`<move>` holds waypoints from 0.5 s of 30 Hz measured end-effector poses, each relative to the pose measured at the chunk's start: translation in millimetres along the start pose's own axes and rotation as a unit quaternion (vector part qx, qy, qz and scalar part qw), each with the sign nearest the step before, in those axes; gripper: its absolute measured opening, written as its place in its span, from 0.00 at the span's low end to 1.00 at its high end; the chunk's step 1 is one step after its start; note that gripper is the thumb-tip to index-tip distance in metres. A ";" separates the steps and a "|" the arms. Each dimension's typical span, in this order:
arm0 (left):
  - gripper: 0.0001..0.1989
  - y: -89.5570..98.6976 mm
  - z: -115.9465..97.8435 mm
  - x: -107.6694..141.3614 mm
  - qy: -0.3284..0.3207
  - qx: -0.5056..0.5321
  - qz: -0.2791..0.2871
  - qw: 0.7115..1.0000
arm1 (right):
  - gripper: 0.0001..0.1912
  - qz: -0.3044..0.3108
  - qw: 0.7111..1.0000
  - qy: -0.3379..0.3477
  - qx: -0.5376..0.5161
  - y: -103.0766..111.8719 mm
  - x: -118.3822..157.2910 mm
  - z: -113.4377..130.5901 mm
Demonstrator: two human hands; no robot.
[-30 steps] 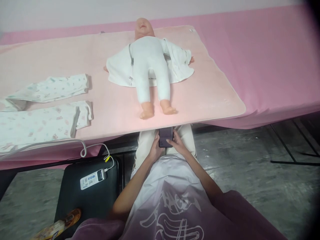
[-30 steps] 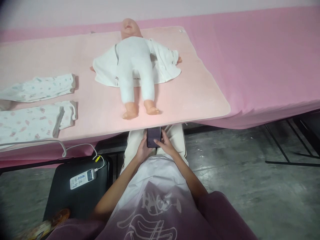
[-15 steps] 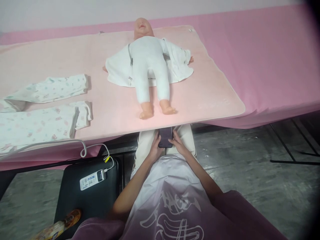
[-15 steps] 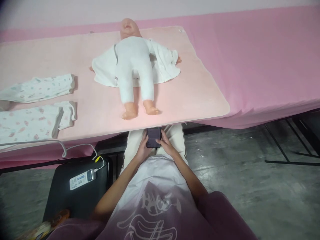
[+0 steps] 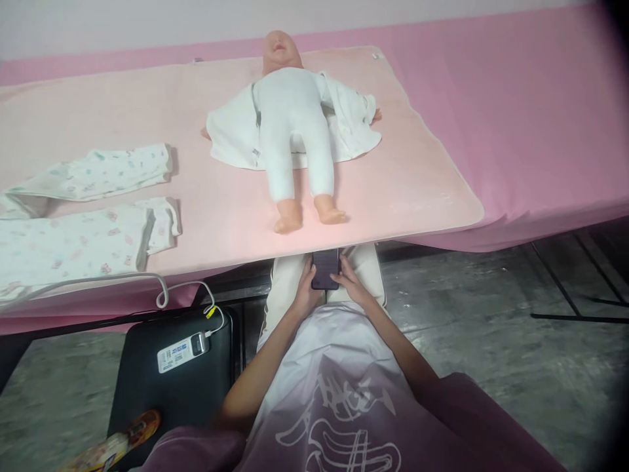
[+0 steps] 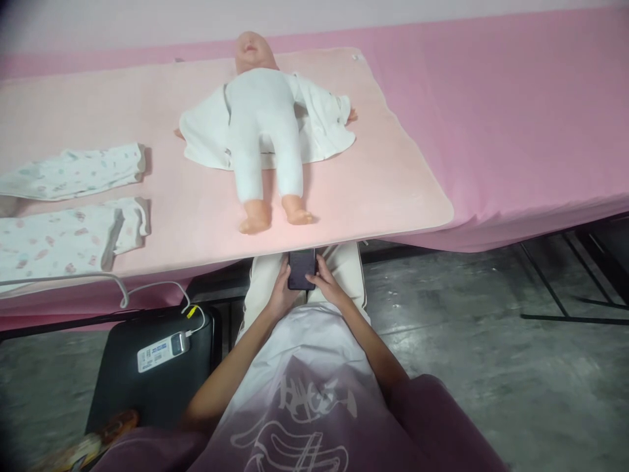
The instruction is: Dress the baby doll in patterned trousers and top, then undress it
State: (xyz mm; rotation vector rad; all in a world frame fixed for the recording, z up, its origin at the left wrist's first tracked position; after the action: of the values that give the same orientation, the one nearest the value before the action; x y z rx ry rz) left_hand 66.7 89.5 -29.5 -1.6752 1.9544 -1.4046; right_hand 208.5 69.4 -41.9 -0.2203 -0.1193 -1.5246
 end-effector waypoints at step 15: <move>0.43 1.4 -4.1 9.2 0.076 0.007 0.052 0.996 | 0.54 0.019 1.000 0.011 0.013 1.1 -1.5 5.7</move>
State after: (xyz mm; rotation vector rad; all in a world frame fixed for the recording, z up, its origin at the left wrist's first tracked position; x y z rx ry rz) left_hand 60.0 83.6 -24.7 -1.4758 2.0737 -1.5422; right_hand 209.8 72.1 -36.8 -0.1838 -0.1163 -1.4872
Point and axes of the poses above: each hand's wrist, its own x-axis away from the middle knuckle, its own y-axis out of the back of the hand, z = x × y, the point moved 6 cm from there along -x, towards the middle knuckle, and after that the axes turned 12 degrees about x, right-handed, at the moved point
